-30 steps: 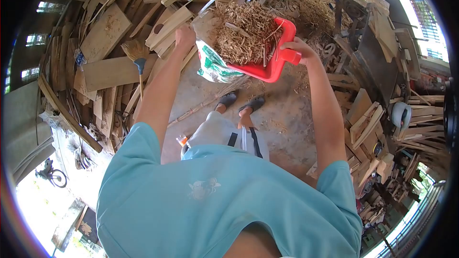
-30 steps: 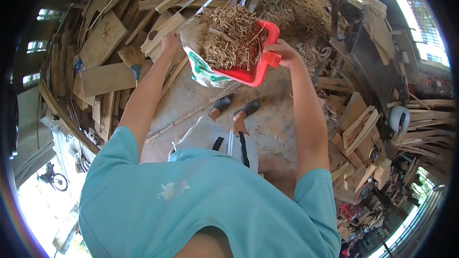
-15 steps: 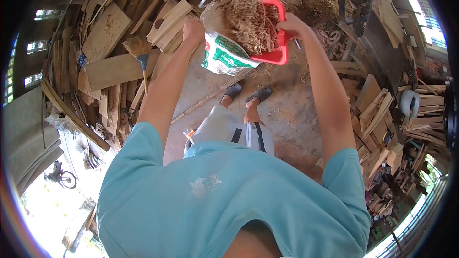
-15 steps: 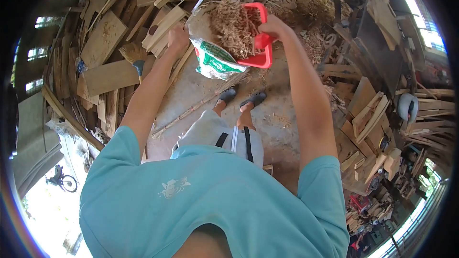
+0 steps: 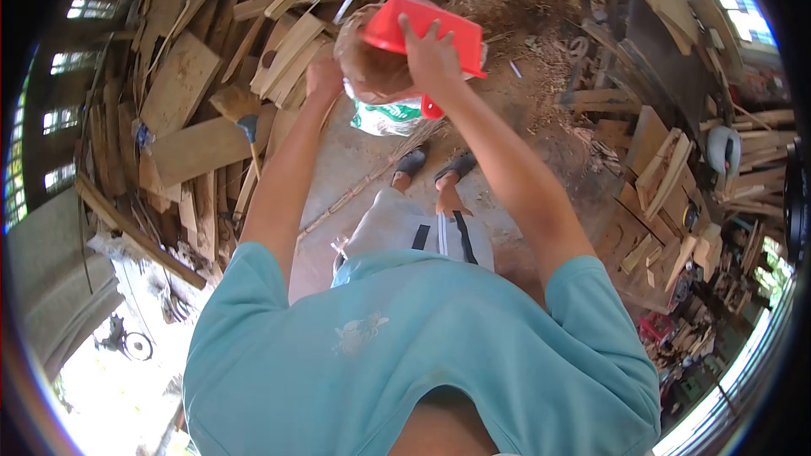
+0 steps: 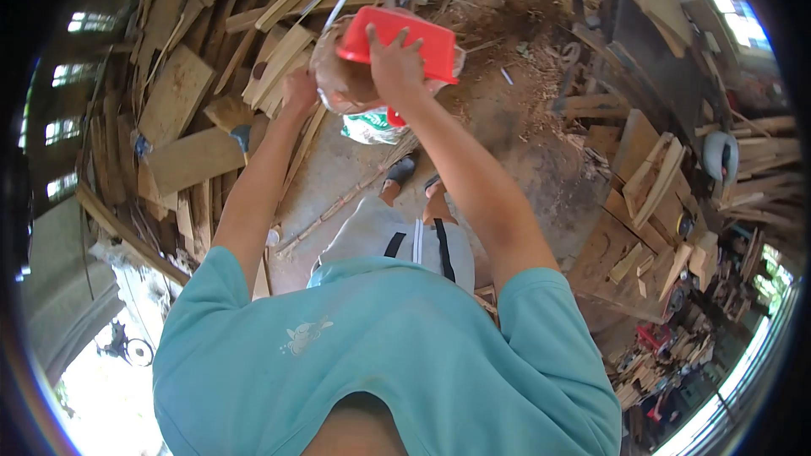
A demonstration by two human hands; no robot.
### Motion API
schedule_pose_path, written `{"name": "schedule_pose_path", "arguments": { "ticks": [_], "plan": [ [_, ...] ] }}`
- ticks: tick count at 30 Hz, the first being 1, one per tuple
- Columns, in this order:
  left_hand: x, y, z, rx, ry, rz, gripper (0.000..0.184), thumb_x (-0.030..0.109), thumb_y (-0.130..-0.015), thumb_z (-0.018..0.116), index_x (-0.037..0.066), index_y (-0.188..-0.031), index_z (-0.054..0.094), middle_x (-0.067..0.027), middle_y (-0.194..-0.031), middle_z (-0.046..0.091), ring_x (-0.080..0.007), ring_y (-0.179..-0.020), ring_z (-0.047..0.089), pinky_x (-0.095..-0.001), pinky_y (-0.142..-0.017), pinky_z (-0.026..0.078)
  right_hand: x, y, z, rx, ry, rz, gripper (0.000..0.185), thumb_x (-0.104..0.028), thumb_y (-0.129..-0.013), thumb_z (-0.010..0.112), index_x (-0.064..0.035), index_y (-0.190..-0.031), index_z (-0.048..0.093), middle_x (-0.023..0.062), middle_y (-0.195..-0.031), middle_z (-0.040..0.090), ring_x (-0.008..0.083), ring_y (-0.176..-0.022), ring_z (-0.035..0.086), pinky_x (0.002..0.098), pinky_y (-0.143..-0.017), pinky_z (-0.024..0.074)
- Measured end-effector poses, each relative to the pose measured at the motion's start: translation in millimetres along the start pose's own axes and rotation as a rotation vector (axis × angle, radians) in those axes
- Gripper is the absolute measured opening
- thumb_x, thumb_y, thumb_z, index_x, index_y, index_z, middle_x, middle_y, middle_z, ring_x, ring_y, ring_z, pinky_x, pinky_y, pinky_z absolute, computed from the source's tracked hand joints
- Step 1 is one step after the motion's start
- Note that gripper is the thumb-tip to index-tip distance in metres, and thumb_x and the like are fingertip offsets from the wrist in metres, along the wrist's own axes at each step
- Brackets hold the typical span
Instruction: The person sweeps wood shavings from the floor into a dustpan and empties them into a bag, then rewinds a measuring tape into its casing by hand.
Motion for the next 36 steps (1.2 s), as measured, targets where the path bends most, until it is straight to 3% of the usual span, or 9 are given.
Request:
{"name": "schedule_pose_path", "arguments": {
  "ticks": [4, 13, 16, 18, 20, 22, 28, 31, 36],
  "plan": [
    [-13, 2, 8, 0.061, 0.001, -0.008, 0.035, 0.029, -0.093, 0.048, 0.0, -0.092, 0.067, -0.0231, -0.091, 0.066, -0.0394, -0.087, 0.064, -0.0478, -0.078, 0.05, 20, 34, -5, -0.028, -0.115, -0.017, 0.081, -0.01, -0.085, 0.059, -0.0222, -0.151, 0.015, 0.0326, -0.14, 0.036, 0.053, -0.119, 0.047, 0.0481, -0.083, 0.0545],
    [-23, -8, 11, 0.041, 0.091, -0.079, 0.039, 0.03, -0.094, 0.046, -0.003, -0.089, 0.065, -0.0245, -0.09, 0.066, -0.0406, -0.088, 0.064, -0.0482, -0.078, 0.05, 104, 112, -40, 0.342, -0.715, 0.163, 0.084, -0.004, -0.081, 0.059, -0.0131, -0.15, 0.012, 0.0309, -0.133, 0.044, 0.0417, -0.111, 0.056, 0.0448, -0.086, 0.0514],
    [-24, -10, 15, 0.01, 0.11, -0.101, 0.039, 0.033, -0.092, 0.047, -0.001, -0.092, 0.066, -0.0238, -0.092, 0.066, -0.0413, -0.088, 0.064, -0.049, -0.079, 0.05, 127, 144, -42, 0.364, -1.072, 0.514, 0.065, -0.004, -0.082, 0.058, -0.0023, -0.141, 0.031, 0.0268, -0.113, 0.059, 0.0407, -0.095, 0.062, 0.0429, -0.081, 0.0511],
    [-22, -9, 12, 0.011, 0.063, -0.11, 0.039, 0.034, -0.091, 0.048, 0.0, -0.097, 0.065, -0.0234, -0.094, 0.066, -0.0422, -0.09, 0.063, -0.0492, -0.08, 0.049, 160, 164, 18, 0.556, -0.915, 0.648, 0.042, -0.004, -0.079, 0.063, -0.0004, -0.12, 0.053, 0.0155, -0.094, 0.067, 0.0333, -0.075, 0.066, 0.037, -0.067, 0.0511],
    [-3, 1, -3, 0.023, 0.122, -0.17, 0.041, 0.036, -0.09, 0.048, 0.001, -0.101, 0.064, -0.0241, -0.098, 0.066, -0.0426, -0.093, 0.062, -0.0493, -0.082, 0.048, 193, 201, 80, 0.794, -1.734, 0.789, 0.019, -0.004, -0.079, 0.062, 0.0015, -0.097, 0.059, 0.0101, -0.089, 0.066, 0.0219, -0.072, 0.065, 0.0341, -0.061, 0.0515],
    [7, 15, -8, 0.015, 0.138, -0.215, 0.042, 0.036, -0.088, 0.049, 0.001, -0.108, 0.06, -0.0247, -0.103, 0.065, -0.0422, -0.097, 0.061, -0.0492, -0.085, 0.047, 202, 234, 91, 0.744, -1.987, 1.101, 0.023, -0.004, -0.079, 0.061, 0.0009, -0.1, 0.054, 0.0085, -0.089, 0.062, 0.0221, -0.072, 0.066, 0.0361, -0.057, 0.0551],
    [43, 48, 3, 0.011, 0.296, -0.257, 0.058, 0.024, -0.086, 0.06, 0.0, -0.133, 0.036, -0.0281, -0.116, 0.058, -0.0426, -0.11, 0.056, -0.0455, -0.093, 0.043, 240, 306, 111, 0.65, -1.966, 1.493, 0.028, -0.004, -0.078, 0.057, 0.0005, -0.105, 0.051, 0.0113, -0.092, 0.061, 0.0247, -0.071, 0.066, 0.0395, -0.053, 0.0571],
    [70, 66, 6, 0.086, 0.192, -0.272, 0.062, 0.029, -0.086, 0.058, 0.005, -0.136, 0.032, -0.026, -0.114, 0.061, -0.0391, -0.106, 0.059, -0.0467, -0.09, 0.045, 257, 323, 115, 0.681, -1.848, 1.58, 0.028, -0.004, -0.078, 0.057, 0.0009, -0.104, 0.051, 0.0121, -0.092, 0.061, 0.0262, -0.073, 0.066, 0.04, -0.052, 0.057],
    [135, 112, 0, 0.087, 0.111, -0.379, 0.071, 0.032, -0.085, 0.06, 0.007, -0.141, 0.025, -0.0276, -0.131, 0.043, -0.0429, -0.116, 0.049, -0.0487, -0.097, 0.04, 282, 321, 114, 0.646, -1.848, 1.562, 0.035, -0.007, -0.077, 0.058, 0.0046, -0.109, 0.052, 0.0162, -0.098, 0.063, 0.0286, -0.078, 0.068, 0.0414, -0.058, 0.0572]
  ]
}}
Point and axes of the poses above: each hand's wrist, its own y-axis away from the middle knuckle, its own z-axis out of the palm, x = y × z, the point moved 4 cm from there along -y, towards the middle knuckle
